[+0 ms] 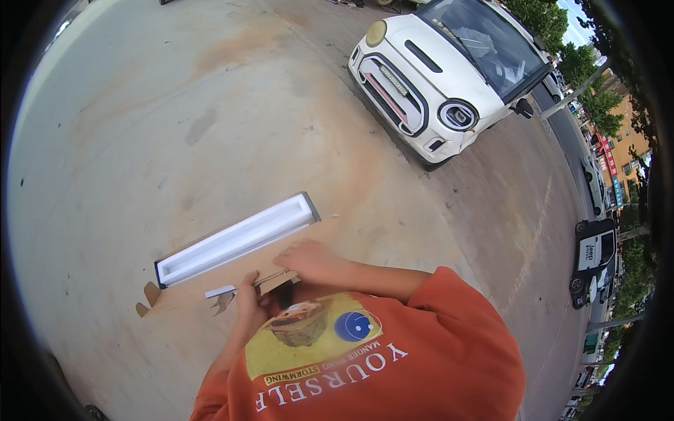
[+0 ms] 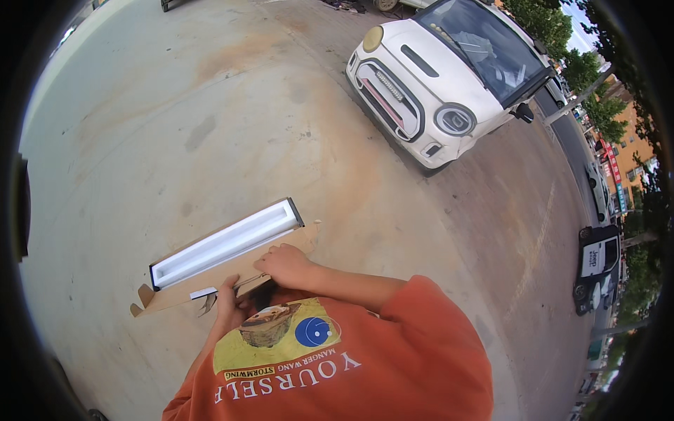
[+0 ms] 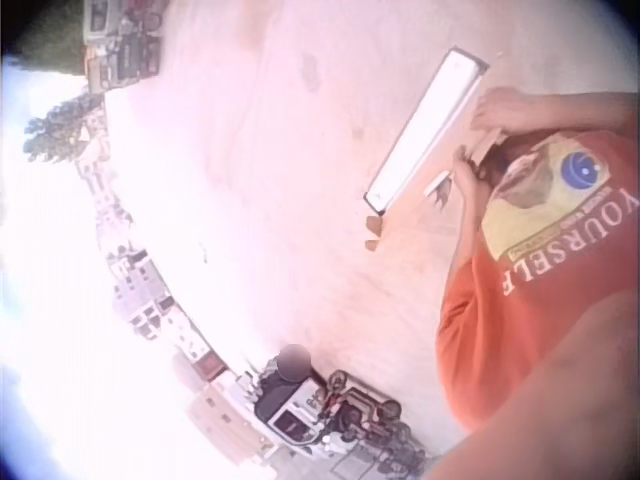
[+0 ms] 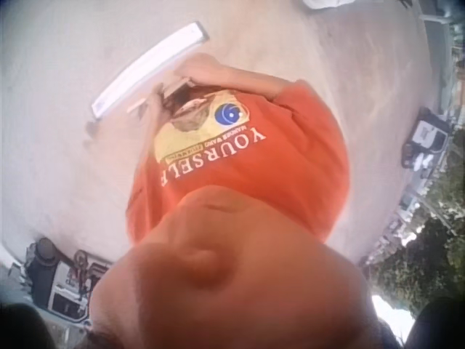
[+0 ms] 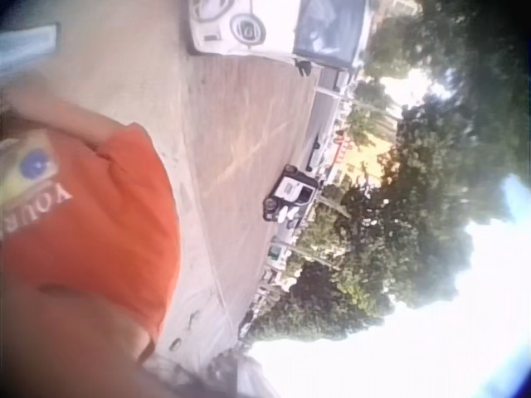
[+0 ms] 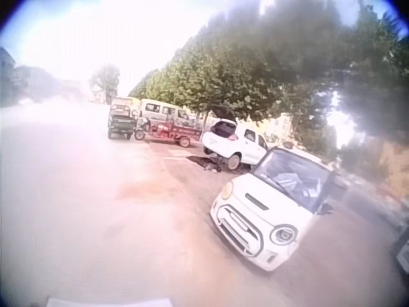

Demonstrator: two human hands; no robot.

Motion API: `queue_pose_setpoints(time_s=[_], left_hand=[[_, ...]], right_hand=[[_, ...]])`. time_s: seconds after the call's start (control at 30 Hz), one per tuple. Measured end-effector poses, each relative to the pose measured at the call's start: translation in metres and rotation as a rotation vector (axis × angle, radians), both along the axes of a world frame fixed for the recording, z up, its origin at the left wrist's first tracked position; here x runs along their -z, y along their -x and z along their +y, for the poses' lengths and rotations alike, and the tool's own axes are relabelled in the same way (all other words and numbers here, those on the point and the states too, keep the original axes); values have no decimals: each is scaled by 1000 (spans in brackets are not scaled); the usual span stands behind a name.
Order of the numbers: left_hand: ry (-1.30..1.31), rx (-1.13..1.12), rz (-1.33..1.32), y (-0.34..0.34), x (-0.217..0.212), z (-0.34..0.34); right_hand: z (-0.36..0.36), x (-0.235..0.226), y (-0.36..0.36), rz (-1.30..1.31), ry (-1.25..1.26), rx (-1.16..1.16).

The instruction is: The person carries a hairdryer and a small black object from outside into a workshop, places them on a shelf, then picks up cardboard pieces and a long white box. They walk outside and load the cardboard and box into the trunk of a white car.

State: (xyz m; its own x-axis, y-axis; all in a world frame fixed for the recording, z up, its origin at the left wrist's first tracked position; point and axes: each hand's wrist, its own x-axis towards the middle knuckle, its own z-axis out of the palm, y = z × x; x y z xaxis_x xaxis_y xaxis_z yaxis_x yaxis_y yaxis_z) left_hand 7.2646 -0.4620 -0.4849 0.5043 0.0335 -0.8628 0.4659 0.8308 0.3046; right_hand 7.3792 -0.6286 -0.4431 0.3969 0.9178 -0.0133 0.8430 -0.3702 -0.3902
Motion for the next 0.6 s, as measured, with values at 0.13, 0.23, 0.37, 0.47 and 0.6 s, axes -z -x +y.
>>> queue_pose_setpoints(time_s=[0.13,0.23,0.37,0.47,0.6], left_hand=[[-177,253,-15,-169,-46,19],[-156,390,1,-277,-66,40],[-155,299,-139,-408,-56,73],[-169,196,-82,-493,-62,104],[-317,14,-25,-616,-103,158]], right_hand=[[4,-25,-129,-11,92,146],[19,-47,-216,9,91,270],[48,-28,-347,-86,-2,291],[87,-29,-450,-88,-40,170],[171,-40,-600,-66,-54,-26]])
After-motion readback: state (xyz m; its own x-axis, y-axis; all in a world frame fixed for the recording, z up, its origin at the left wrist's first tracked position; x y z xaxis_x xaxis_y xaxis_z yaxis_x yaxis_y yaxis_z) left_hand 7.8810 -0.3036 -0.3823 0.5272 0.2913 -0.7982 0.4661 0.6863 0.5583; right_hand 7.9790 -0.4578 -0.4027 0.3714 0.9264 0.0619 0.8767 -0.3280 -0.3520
